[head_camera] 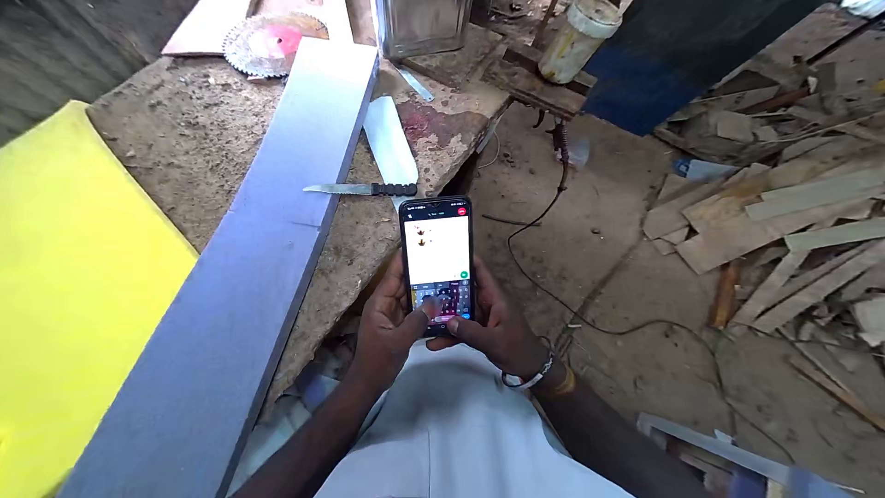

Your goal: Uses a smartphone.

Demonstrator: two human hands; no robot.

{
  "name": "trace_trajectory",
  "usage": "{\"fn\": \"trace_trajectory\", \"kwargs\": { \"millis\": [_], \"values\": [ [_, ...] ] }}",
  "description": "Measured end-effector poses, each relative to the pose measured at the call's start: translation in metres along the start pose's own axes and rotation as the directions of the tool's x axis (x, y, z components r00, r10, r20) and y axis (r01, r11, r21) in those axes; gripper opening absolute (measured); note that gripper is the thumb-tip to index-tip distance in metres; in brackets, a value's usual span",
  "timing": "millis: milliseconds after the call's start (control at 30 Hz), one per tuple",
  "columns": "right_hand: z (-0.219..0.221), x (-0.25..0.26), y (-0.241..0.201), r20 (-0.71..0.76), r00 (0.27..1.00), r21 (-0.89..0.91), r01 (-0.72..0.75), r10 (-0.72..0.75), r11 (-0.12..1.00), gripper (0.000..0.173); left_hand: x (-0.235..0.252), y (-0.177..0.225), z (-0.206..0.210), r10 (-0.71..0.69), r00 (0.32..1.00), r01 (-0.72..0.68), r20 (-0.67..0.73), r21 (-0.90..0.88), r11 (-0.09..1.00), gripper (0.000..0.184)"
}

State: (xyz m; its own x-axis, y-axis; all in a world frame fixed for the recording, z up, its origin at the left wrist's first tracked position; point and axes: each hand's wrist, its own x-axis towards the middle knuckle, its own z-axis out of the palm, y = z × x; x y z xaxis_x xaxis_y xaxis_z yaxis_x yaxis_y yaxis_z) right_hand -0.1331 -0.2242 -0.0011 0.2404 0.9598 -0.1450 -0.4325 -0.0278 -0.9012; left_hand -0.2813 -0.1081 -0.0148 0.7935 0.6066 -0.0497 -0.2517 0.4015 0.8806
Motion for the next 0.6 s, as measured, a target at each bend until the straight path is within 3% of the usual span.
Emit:
{"fn": "trace_trajectory", "kwargs": {
  "millis": [200, 433, 600],
  "values": [
    [0.0, -0.004, 0.004, -0.027, 0.999, -0.03, 0.026, -0.027, 0.999, 0.087, 0.002, -0.002, 0.005, -0.016, 0.999, 0.017, -0.036, 0.03, 0.999, 0.071],
    [0.002, -0.006, 0.006, -0.045, 0.998, 0.001, 0.034, -0.034, 0.999, 0.086, 0.001, -0.002, 0.007, -0.011, 0.999, 0.015, -0.047, 0.071, 0.997, 0.076],
    [0.01, -0.004, 0.004, -0.151, 0.988, 0.01, 0.041, -0.039, 0.999, 0.061, -0.002, 0.0, 0.005, 0.035, 0.997, -0.041, 0.064, 0.082, 0.996, 0.08]
  ]
}}
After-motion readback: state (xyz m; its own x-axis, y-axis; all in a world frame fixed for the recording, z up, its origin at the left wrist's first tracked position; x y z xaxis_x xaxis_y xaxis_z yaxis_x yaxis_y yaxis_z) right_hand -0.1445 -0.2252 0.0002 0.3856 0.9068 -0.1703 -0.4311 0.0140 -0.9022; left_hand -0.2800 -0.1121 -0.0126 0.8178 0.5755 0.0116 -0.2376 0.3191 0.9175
